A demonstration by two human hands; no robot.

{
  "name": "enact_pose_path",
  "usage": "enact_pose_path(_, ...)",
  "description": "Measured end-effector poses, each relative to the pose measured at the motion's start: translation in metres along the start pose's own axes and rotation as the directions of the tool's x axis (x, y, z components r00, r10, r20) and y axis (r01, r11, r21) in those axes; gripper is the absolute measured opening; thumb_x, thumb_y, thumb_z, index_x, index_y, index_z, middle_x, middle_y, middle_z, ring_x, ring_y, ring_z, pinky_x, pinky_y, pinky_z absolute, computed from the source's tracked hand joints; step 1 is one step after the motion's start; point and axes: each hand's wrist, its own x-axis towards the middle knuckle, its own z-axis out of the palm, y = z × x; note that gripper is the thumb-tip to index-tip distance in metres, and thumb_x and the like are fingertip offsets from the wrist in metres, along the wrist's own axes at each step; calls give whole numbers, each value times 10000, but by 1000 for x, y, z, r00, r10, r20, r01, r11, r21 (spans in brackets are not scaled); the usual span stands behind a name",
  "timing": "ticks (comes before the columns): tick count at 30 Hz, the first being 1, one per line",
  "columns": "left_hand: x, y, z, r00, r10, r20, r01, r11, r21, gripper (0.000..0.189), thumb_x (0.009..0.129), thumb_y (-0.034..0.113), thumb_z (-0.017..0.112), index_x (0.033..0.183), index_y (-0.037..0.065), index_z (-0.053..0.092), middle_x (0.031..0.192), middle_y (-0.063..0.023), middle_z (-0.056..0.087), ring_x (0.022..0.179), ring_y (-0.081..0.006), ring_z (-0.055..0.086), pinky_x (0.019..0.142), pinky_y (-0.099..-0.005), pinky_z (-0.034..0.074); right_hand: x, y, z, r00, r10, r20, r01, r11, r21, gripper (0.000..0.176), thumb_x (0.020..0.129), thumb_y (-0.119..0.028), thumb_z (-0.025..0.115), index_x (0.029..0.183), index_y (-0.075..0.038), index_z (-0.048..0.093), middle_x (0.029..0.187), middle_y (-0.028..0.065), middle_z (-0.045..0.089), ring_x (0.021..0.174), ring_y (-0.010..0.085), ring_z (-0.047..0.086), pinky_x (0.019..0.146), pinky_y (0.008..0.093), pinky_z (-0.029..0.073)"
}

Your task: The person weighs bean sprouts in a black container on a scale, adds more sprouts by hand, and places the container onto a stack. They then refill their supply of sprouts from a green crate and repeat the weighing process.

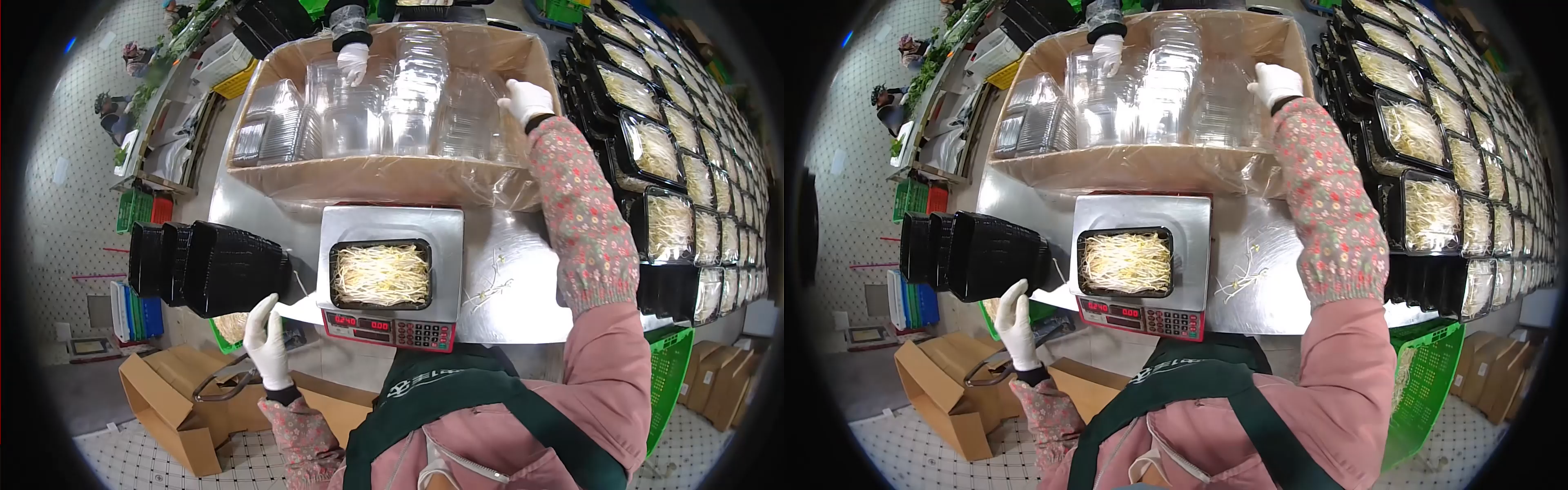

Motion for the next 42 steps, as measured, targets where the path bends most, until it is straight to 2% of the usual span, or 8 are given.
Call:
enact_pose_path(7,14,30,32,998,42,37,-33,973,-228,391,985,57,551,1365,-21,508,1293,-142,608,1077,-192,621,870,-282,500,-66,25,-69,855,146,-497,184,811,555,328,910,-229,664,1224,-136,638,1071,99,721,918,237,701,819,356,540)
enact_pose_path(11,12,49,35,997,70,35,-54,938,-343,497,1017,275,545,1421,2,450,1318,-174,574,1048,-197,615,793,-273,516,-168,-32,-126,924,-46,-380,381,198,903,390,919,-99,656,1296,-25,594,1116,15,680,901,76,604,824,233,495)
enact_pose_path(13,8,53,42,986,137,95,-80,889,-450,640,996,414,554,1459,3,391,1324,-189,544,1075,-210,598,775,-277,527,-225,-63,-132,951,-308,26,-22,17,1000,378,919,-80,650,1293,-45,606,1010,6,657,898,64,583,846,225,474)
enact_pose_path(17,-8,36,65,903,46,428,132,917,-376,484,974,136,594,1406,-28,448,1095,-112,642,866,-135,625,713,-230,512,-282,-133,-52,882,-470,36,-83,-78,994,350,900,-98,693,1243,-46,644,816,-52,591,711,27,513,646,205,452)
enact_pose_path(23,33,-23,106,972,194,130,-172,971,-166,297,881,108,702,1163,28,661,999,-72,695,842,-127,633,771,-281,510,-262,-162,11,946,-244,-215,325,719,615,350,882,-333,717,1114,-74,677,916,142,718,808,253,704,715,350,541)
enact_pose_path(27,62,-66,116,967,225,119,-243,955,172,261,870,182,711,1094,50,691,924,-90,678,849,-174,646,808,-312,514,-253,-182,26,983,-181,-15,155,794,588,384,891,-461,658,1035,-107,691,915,161,702,875,356,667,774,417,523)
enact_pose_path(32,63,-66,107,824,-187,535,493,704,-512,231,859,103,708,1037,-43,682,975,-82,700,864,-151,644,801,-300,514,-245,-178,66,951,-195,241,-241,27,970,178,878,-160,743,948,-3,699,874,7,694,782,60,608,718,245,499)
enact_pose_path(42,50,-83,92,894,-170,414,338,863,-376,432,882,148,735,1231,-43,568,1082,-108,660,953,-193,651,829,-347,546,-287,-156,19,878,-123,462,-462,34,886,382,847,-334,775,960,-61,533,741,65,647,543,124,609,416,256,473)
